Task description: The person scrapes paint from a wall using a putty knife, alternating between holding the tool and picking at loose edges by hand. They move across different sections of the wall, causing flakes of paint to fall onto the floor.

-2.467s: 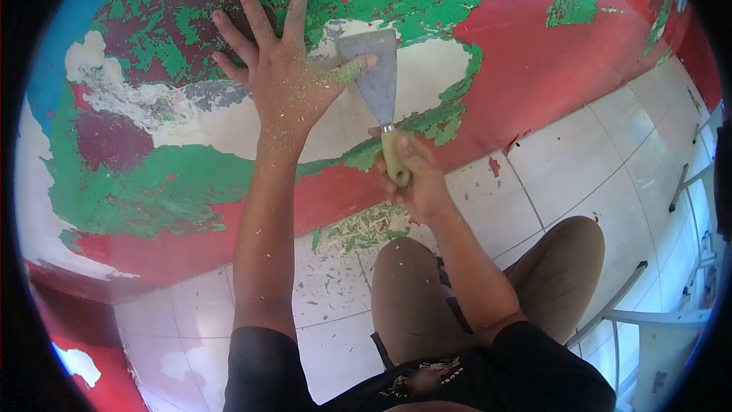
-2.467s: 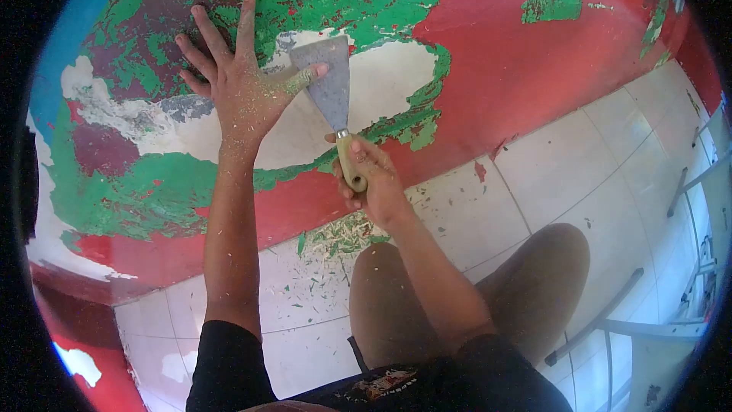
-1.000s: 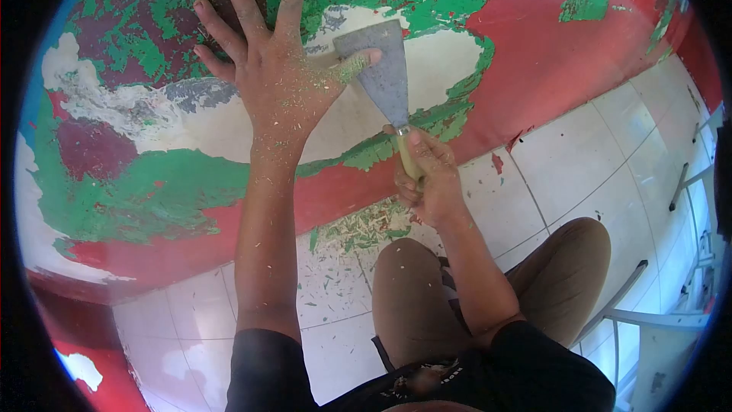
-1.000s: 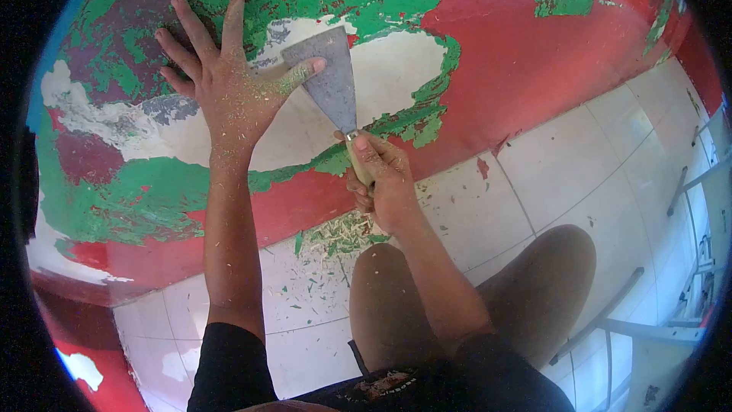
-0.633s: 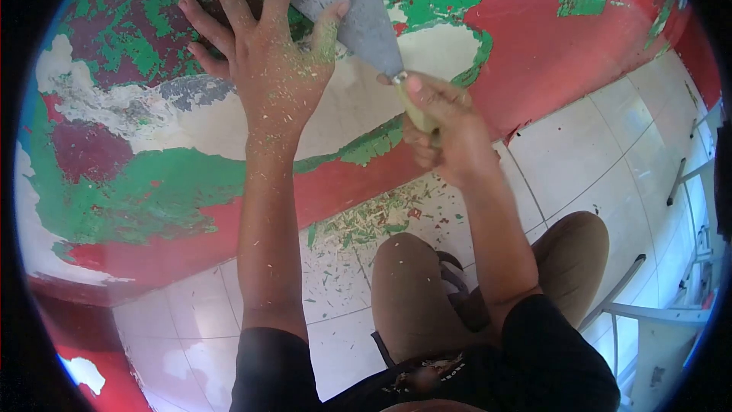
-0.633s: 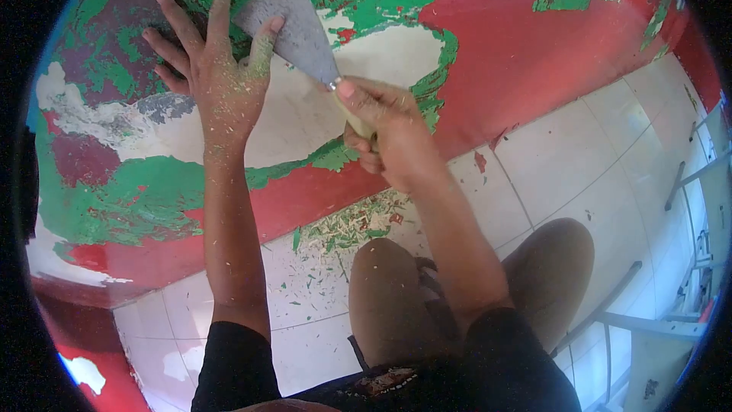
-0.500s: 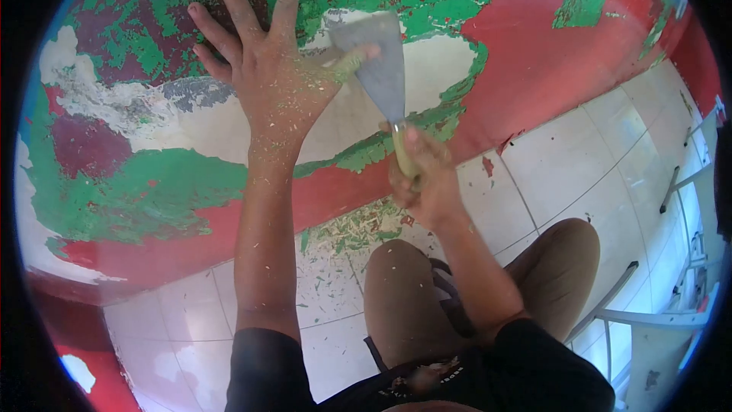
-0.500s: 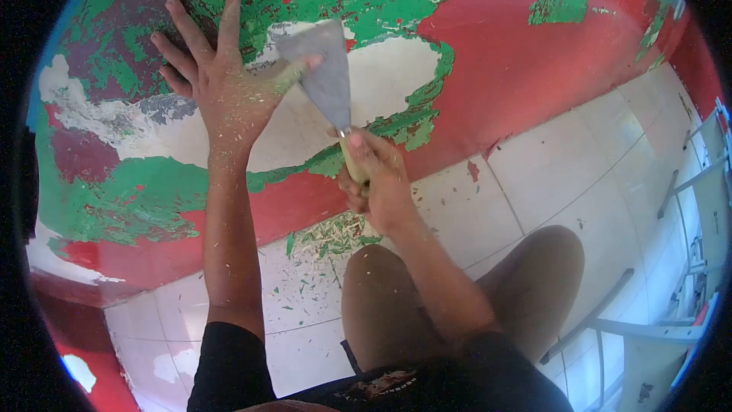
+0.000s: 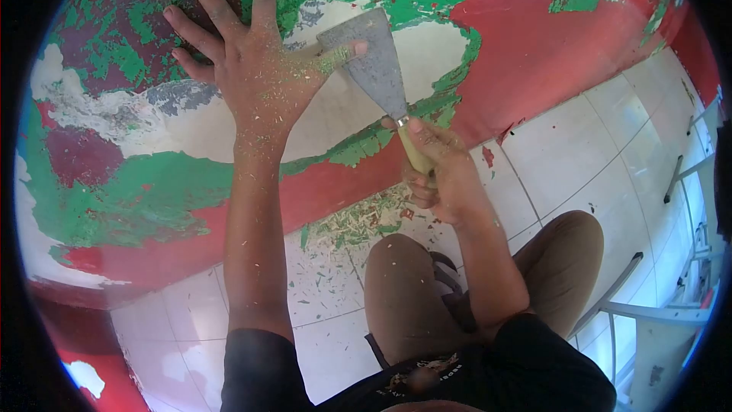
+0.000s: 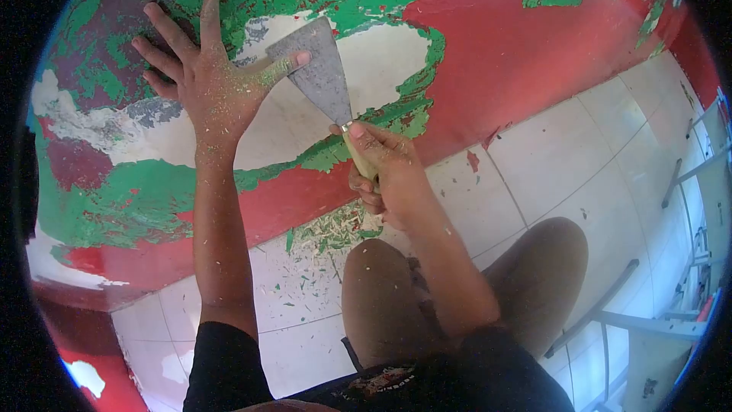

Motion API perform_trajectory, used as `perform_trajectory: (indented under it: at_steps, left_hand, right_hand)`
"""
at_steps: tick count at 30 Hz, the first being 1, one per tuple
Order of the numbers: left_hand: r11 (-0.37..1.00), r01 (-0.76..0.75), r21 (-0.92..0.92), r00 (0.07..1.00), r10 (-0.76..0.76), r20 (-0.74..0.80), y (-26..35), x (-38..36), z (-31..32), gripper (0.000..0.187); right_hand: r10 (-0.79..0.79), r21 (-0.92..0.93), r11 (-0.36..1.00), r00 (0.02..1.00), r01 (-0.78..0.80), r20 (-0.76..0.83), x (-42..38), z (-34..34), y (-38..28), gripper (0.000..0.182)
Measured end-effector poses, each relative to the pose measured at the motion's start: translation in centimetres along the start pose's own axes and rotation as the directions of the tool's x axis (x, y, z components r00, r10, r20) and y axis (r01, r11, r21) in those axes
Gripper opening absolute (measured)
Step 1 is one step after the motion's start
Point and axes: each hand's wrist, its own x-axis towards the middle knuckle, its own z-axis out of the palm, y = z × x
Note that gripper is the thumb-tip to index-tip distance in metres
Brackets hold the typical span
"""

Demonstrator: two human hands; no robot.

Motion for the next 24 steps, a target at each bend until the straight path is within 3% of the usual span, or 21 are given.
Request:
perform_trajectory:
  at_steps: [5,8,10,11,13,17,19,24]
  left_hand:
    - [1.0,0.006,0.003,1.0,-0.006,0.001,0.0,0.0,0.1,0.133]
    - [1.0,0.008,0.007,1.0,-0.008,-0.003,0.1,0.1,0.1,0.132]
    - [1.0,0.018,0.004,1.0,-0.018,0.006,0.1,0.0,0.0,0.131]
    - [1.0,0.026,-0.003,0.999,-0.026,0.019,0.1,0.0,-0.1,0.131]
    - [0.999,0.035,-0.011,0.999,-0.035,0.025,0.1,0.1,-0.2,0.13]
    - [1.0,-0.007,-0.014,0.999,0.008,0.034,-0.2,0.0,-0.4,0.133]
    - [0.999,-0.034,-0.002,0.999,0.034,0.041,-0.2,-0.2,-0.3,0.133]
    - [0.999,-0.042,0.012,0.999,0.042,0.01,-0.2,-0.3,0.0,0.134]
  right_hand:
    - [-0.006,-0.077,0.997,1.0,0.004,-0.03,0.0,0.3,-1.3,0.043]
    - [-0.083,-0.179,0.982,0.989,0.059,-0.126,0.2,0.2,-2.5,0.041]
    - [-0.032,-0.209,0.977,0.996,0.05,0.086,0.4,-1.3,-3.3,0.04]
    - [-0.034,-0.21,0.976,0.996,0.051,0.085,0.5,-1.2,-2.6,0.04]
    - [-0.079,-0.141,0.988,0.995,0.07,-0.062,0.4,0.5,-0.8,0.042]
    - [-0.075,-0.096,0.992,0.996,0.08,0.051,0.7,-0.5,1.5,0.046]
    - [-0.066,-0.056,0.996,0.997,0.064,-0.031,0.5,0.1,1.6,0.046]
    - [-0.126,-0.098,0.988,0.992,0.123,-0.017,0.6,-0.3,1.6,0.044]
